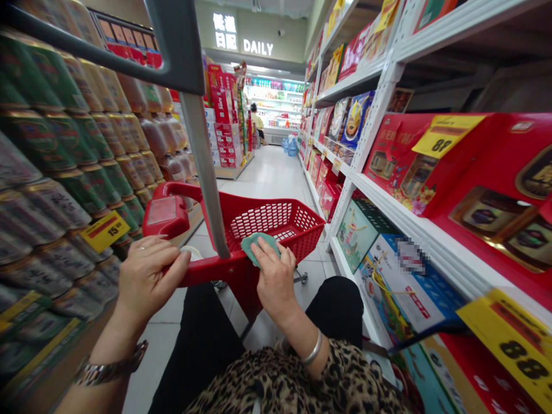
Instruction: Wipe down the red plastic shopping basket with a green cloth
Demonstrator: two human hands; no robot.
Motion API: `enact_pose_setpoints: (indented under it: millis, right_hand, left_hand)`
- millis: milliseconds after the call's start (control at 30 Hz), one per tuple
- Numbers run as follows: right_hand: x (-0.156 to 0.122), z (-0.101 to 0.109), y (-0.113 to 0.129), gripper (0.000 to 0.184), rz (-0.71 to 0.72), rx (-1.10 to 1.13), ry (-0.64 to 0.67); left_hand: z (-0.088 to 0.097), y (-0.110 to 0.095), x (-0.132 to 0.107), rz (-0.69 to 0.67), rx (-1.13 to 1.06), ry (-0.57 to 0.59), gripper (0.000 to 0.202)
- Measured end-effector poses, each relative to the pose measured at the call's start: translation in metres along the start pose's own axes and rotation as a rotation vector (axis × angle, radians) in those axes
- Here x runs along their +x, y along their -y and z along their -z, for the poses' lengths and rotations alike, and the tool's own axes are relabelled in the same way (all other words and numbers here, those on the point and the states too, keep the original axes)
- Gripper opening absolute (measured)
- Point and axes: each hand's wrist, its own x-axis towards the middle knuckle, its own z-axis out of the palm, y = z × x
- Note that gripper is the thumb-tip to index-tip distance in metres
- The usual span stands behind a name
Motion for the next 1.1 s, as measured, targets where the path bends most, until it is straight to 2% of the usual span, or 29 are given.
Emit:
enact_pose_setpoints:
  millis: [167, 500, 733, 1100]
  right_hand:
    - [0.002, -0.003, -0.011, 0.068, -0.032, -0.063, 0.024]
    - [0.018, -0.019, -0.074, 0.066, -0.256, -0.201, 0.026]
    - [0.035, -0.015, -0.116, 0.065, -0.356, -0.271, 0.073]
    - [0.062, -0.002, -0.166, 0.064, -0.471, -0.36, 0.133]
  left_hand:
    - [0.002, 0.0, 0.0, -0.01, -0.007, 0.007, 0.04]
    - [0.006, 0.0, -0.001, 0.002, -0.065, 0.026, 0.038]
    - [0.01, 0.0, 0.002, 0.03, -0.075, 0.099, 0.039]
    - [0.01, 0.0, 0.001, -0.028, -0.054, 0.082, 0.037]
